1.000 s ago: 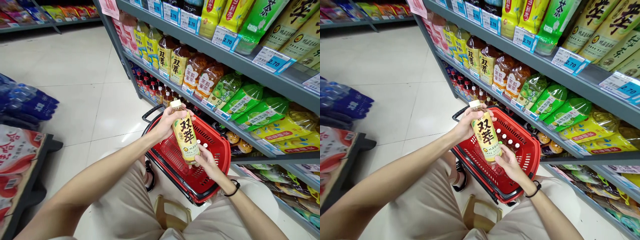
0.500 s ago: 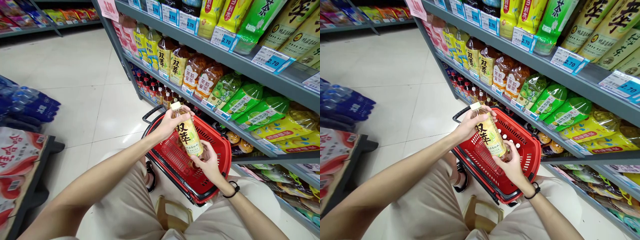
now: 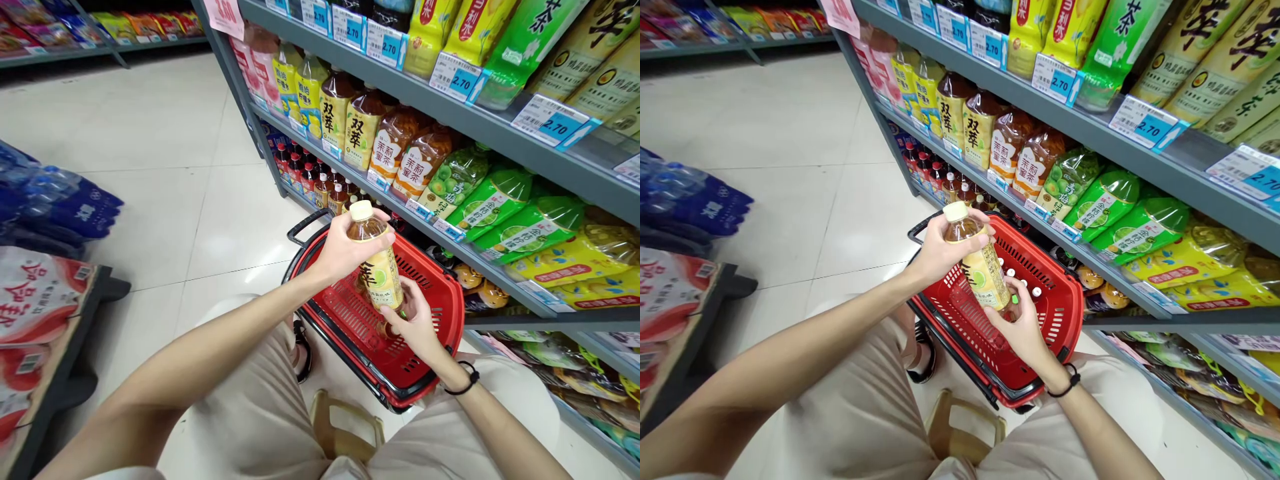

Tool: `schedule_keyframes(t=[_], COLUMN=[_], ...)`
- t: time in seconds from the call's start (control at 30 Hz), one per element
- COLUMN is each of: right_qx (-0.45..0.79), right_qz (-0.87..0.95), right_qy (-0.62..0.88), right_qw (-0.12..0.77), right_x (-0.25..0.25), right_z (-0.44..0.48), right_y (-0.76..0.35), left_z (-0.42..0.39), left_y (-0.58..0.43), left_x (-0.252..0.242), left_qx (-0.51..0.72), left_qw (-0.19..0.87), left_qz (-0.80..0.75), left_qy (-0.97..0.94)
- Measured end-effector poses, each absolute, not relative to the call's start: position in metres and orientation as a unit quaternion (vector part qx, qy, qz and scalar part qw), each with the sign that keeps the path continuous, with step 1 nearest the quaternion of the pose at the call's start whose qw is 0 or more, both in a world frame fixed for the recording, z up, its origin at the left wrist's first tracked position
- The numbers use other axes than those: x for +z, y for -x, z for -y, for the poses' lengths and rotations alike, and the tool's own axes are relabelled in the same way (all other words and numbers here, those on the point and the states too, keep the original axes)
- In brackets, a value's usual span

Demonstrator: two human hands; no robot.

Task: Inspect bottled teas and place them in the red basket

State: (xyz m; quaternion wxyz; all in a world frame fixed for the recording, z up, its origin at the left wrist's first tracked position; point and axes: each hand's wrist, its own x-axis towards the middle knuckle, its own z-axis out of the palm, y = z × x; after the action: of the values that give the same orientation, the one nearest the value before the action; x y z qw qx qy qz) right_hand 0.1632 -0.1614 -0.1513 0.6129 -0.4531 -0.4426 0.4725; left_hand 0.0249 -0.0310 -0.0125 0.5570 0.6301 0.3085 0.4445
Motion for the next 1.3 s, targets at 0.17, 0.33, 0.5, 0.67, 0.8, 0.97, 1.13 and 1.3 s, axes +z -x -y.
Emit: schedule_keyframes(t=[0.17,0.33,0.5,0.67,0.8,0.97,1.13,1.3], right_qx=[0.615,0.686,0.711,0.637,0.593,0.531,0.494,0.444], right_qz=[0.360,0.298,0.301,0.324,0.339,0.352,0.331,0.339], right_qy=[0.387,0.343,0.314,0.359,0.396,0.442,0.471,0.495], right_qw=[0.585,0.569,0.553,0.601,0.614,0.632,0.652,0.666], right_x=[-0.147,-0.143,-0.138,-0.142,-0.147,-0.149,-0.153,-0.156], right_z=[0.156,0.152,0.156,0.161,0.163,0.164,0.160,0.158], right_y=[-0.163,-0.162,-0.163,-0.166,-0.166,-0.164,-0.167,-0.167], left_z=[0.028,0.023,0.021,0.022,0.023,0.023,0.021,0.022], left_y=[-0.023,-0.021,-0.023,-0.028,-0.032,-0.030,-0.027,-0.027], left_x=[-0.014,-0.018,-0.021,-0.025,-0.026,-0.024,-0.022,-0.024], left_qx=[0.467,0.468,0.466,0.466,0.460,0.421,0.410,0.412], left_qw=[0.557,0.589,0.605,0.658,0.672,0.650,0.640,0.639], left_qz=[-0.317,-0.316,-0.332,-0.304,-0.286,-0.297,-0.314,-0.326], left_qy=[-0.608,-0.578,-0.553,-0.507,-0.505,-0.560,-0.569,-0.562])
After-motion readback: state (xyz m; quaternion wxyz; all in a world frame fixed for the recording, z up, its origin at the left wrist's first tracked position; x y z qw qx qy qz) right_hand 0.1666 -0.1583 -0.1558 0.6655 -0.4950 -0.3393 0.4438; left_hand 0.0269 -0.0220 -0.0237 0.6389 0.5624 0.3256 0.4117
